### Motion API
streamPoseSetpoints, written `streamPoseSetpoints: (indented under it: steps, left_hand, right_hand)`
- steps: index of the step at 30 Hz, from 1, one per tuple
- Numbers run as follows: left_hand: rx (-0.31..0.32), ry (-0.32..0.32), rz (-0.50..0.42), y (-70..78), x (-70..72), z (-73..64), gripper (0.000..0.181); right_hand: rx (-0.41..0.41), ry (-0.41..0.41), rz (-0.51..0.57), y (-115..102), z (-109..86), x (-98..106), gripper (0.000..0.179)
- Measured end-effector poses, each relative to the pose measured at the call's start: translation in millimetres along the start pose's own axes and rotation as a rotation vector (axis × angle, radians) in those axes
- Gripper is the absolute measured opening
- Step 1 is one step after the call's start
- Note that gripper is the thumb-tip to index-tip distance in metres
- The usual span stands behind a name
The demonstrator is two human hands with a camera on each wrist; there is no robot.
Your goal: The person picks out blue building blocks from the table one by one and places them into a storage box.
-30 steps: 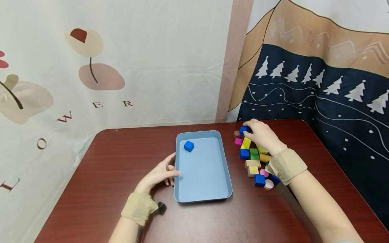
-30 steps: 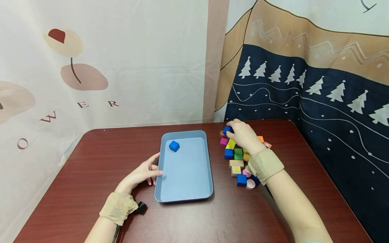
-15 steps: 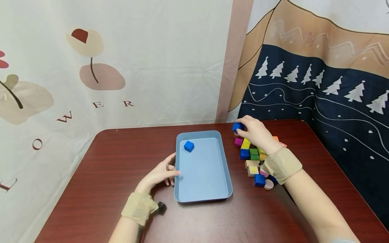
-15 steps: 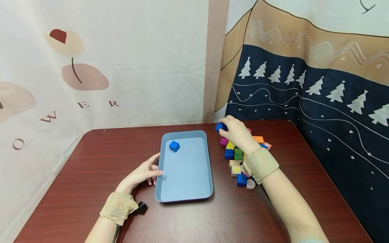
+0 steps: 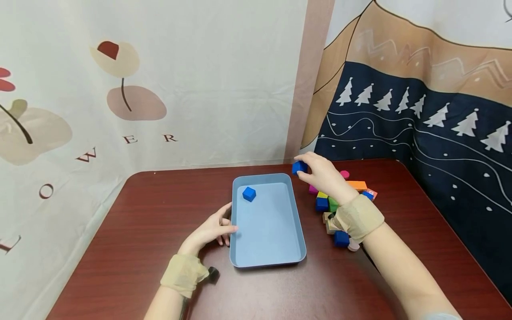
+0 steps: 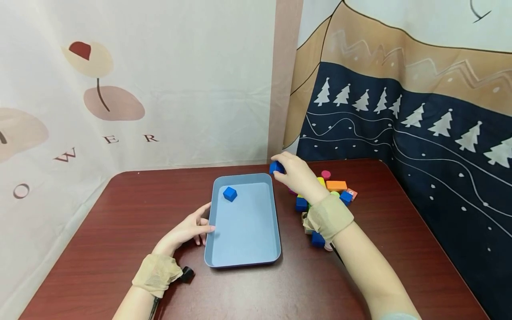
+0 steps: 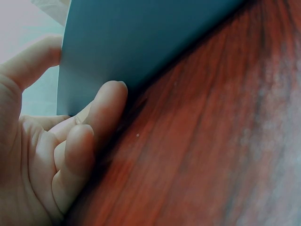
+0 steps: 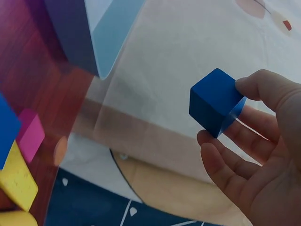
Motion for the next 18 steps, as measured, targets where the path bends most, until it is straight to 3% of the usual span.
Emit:
streamPoseSetpoints:
  steps: [18]
  left_hand:
    - [0.004,0.008,-0.001,-1.7,-0.3,0.5,0.084]
  right_hand:
    - [0.04,0.028,0.04,-40.9,19.4,-13.3,0.035]
Point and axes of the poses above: each hand's wrist, its own z-axis towards the middle knuckle, its own x-axis out of the back of the hand, y = z × x, the point moved 3 cm from there along z, towards the middle knuckle, and after that the axes turned 11 degrees about -z, right-handed, at the moved point
